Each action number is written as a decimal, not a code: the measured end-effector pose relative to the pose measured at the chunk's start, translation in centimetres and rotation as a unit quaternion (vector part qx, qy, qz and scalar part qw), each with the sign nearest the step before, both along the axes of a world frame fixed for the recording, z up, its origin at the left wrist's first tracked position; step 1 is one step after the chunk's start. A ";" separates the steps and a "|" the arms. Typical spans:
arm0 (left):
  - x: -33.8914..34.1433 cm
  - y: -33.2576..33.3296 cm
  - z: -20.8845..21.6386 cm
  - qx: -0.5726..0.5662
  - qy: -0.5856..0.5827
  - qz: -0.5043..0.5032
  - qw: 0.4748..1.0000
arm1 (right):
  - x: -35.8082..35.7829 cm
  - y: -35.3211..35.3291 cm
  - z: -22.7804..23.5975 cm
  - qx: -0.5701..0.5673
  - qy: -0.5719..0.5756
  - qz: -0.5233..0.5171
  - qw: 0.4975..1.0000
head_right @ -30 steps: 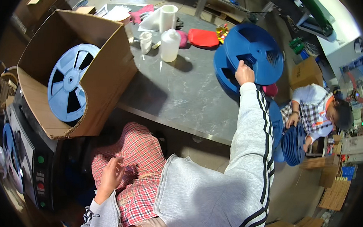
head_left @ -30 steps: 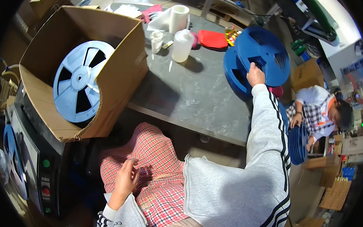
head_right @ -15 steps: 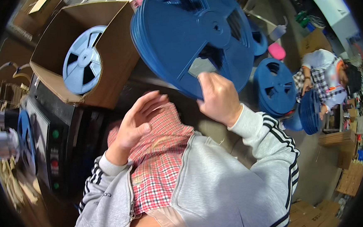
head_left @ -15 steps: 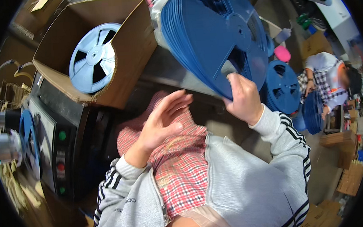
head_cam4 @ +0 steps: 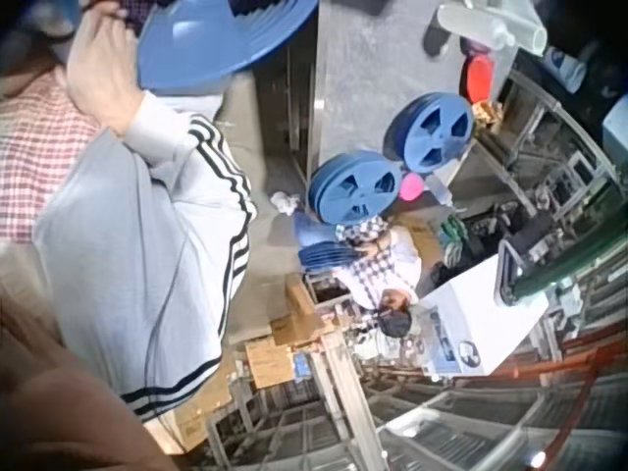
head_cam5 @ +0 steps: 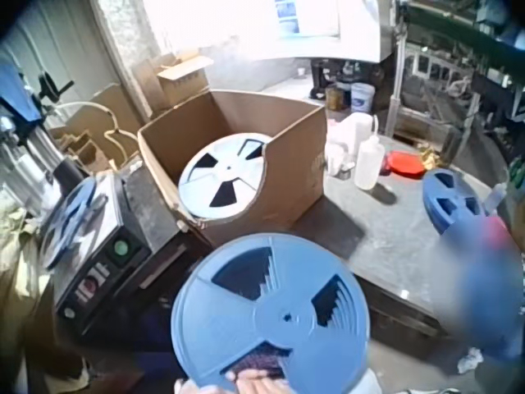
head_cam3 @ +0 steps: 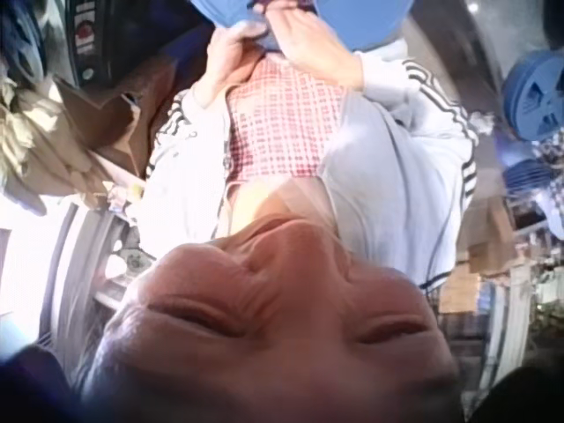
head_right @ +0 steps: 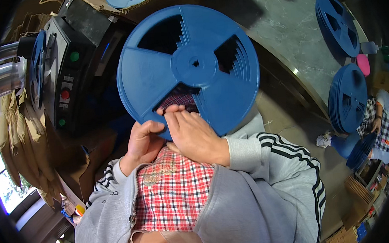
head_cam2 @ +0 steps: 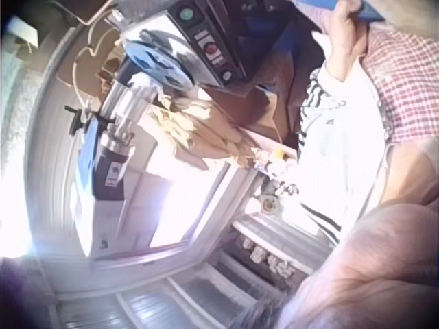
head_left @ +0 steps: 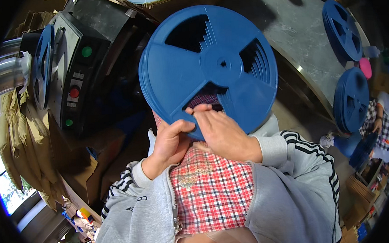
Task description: The person uses a utility knife to scrape edges on a stack of blue plastic reels, then wipes the reels with a pink cloth. The person handles the reels one at a time, turning them over to clean both sides.
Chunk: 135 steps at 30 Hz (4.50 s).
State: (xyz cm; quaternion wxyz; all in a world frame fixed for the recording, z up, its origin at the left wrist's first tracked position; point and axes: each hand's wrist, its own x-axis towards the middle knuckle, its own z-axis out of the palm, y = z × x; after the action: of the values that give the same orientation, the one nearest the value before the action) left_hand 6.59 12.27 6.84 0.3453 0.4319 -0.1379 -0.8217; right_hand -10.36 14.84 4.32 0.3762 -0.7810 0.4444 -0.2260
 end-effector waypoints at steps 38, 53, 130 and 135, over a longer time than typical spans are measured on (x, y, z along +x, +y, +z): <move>-3.1 -5.2 5.6 -0.231 0.017 -0.147 0.962 | -11.6 -3.1 -6.6 0.414 -0.484 -0.173 0.751; -5.5 -8.3 8.1 -0.191 0.046 -0.125 0.973 | -10.9 -6.8 7.0 -0.289 -0.094 -0.170 0.937; 3.1 -14.6 8.4 -0.041 -0.094 -0.166 0.981 | -32.2 -48.1 -22.3 -0.158 0.272 -0.358 0.879; 3.0 -15.0 8.8 -0.043 -0.072 -0.201 0.976 | -31.8 -54.2 -23.8 -0.001 0.360 -0.418 0.834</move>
State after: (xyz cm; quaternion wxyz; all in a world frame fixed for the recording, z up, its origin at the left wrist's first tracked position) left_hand 9.55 -2.76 15.60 0.1802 0.4379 -0.2815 -0.8346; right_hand -42.17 -39.39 -19.46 0.0587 -0.5475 0.8322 -0.0653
